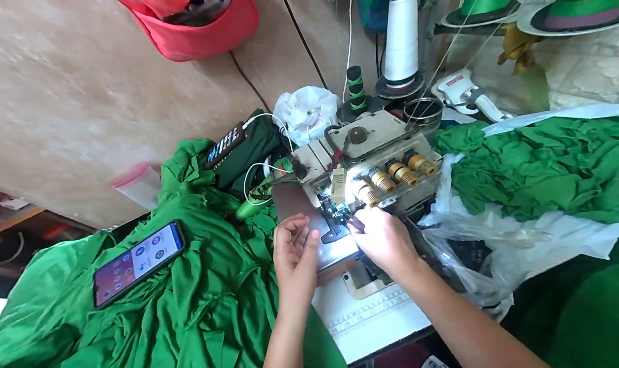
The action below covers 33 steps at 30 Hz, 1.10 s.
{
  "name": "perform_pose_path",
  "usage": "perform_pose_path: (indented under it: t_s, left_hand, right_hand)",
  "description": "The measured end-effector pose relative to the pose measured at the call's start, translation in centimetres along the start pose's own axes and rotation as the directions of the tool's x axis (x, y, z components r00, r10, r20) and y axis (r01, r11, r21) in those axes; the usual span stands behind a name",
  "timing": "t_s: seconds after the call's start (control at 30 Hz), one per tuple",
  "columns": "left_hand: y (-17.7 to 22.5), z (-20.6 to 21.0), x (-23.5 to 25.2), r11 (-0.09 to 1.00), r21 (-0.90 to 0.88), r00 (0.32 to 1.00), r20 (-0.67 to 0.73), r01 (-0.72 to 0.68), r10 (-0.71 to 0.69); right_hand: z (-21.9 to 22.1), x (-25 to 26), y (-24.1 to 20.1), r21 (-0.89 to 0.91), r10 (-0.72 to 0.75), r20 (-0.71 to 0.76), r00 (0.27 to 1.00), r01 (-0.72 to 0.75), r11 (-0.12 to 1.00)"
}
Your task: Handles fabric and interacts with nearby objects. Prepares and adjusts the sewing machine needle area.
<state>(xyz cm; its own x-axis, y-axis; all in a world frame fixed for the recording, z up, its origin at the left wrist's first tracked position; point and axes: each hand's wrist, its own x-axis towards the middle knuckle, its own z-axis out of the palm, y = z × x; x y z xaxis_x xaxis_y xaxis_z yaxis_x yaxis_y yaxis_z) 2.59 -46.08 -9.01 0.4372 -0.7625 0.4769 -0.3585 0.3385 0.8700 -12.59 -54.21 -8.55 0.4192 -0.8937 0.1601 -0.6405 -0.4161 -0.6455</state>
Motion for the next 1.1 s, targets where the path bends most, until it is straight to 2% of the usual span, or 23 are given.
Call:
perform_pose_path:
  t_s: [0.3, 0.37, 0.47, 0.5, 0.57, 0.63, 0.67, 0.8, 0.9, 1.1]
  left_hand:
    - [0.0, 0.0, 0.0, 1.000, -0.008, 1.000, 0.022, -0.016, 0.016]
    - [0.2, 0.1, -0.5, 0.995, 0.071, 0.995, 0.071, -0.075, 0.070]
    - [1.6, 0.6, -2.5, 0.938, 0.275, 0.963, 0.223, -0.210, 0.150]
    - [2.4, 1.1, -3.5, 0.938, 0.293, 0.958, 0.265, -0.185, 0.107]
    - [3.9, 2.1, -5.3, 0.964, 0.266, 0.928, 0.360, -0.002, -0.098]
    - [4.7, 2.9, -6.1, 0.950, 0.245, 0.831, 0.473, 0.195, -0.293]
    - [4.7, 3.3, -6.3, 0.941, 0.226, 0.795, 0.506, 0.254, -0.336]
    - [4.2, 4.6, -6.8, 0.936, 0.154, 0.791, 0.503, 0.315, -0.349]
    - [4.5, 5.2, -6.2, 0.911, 0.211, 0.778, 0.473, 0.355, -0.413]
    - [4.7, 6.1, -4.0, 0.811, 0.315, 0.682, 0.438, 0.494, -0.586]
  right_hand:
    - [0.8, -0.3, 0.0, 0.005, -0.026, -0.119, 0.993, 0.027, 1.000]
    - [1.1, -0.4, 0.1, -0.003, -0.037, -0.153, 0.988, 0.037, 0.999]
    - [1.1, -0.3, 0.3, -0.017, -0.054, -0.173, 0.984, 0.052, 0.999]
    - [0.9, -0.3, 0.3, -0.013, -0.051, -0.163, 0.985, 0.049, 0.999]
    - [0.6, -0.3, 0.2, -0.001, -0.034, -0.129, 0.991, 0.034, 0.999]
    - [0.5, -0.3, 0.1, -0.012, -0.033, -0.112, 0.993, 0.031, 0.999]
    - [0.4, -0.2, 0.0, -0.023, -0.027, -0.095, 0.995, 0.025, 0.999]
    - [-0.4, 0.1, -0.2, -0.049, 0.015, 0.013, 1.000, -0.014, 0.999]
    - [-1.0, 0.4, -0.4, -0.068, 0.074, 0.110, 0.991, -0.067, 0.995]
    - [-1.5, 0.3, -0.9, -0.108, 0.105, 0.136, 0.985, -0.091, 0.990]
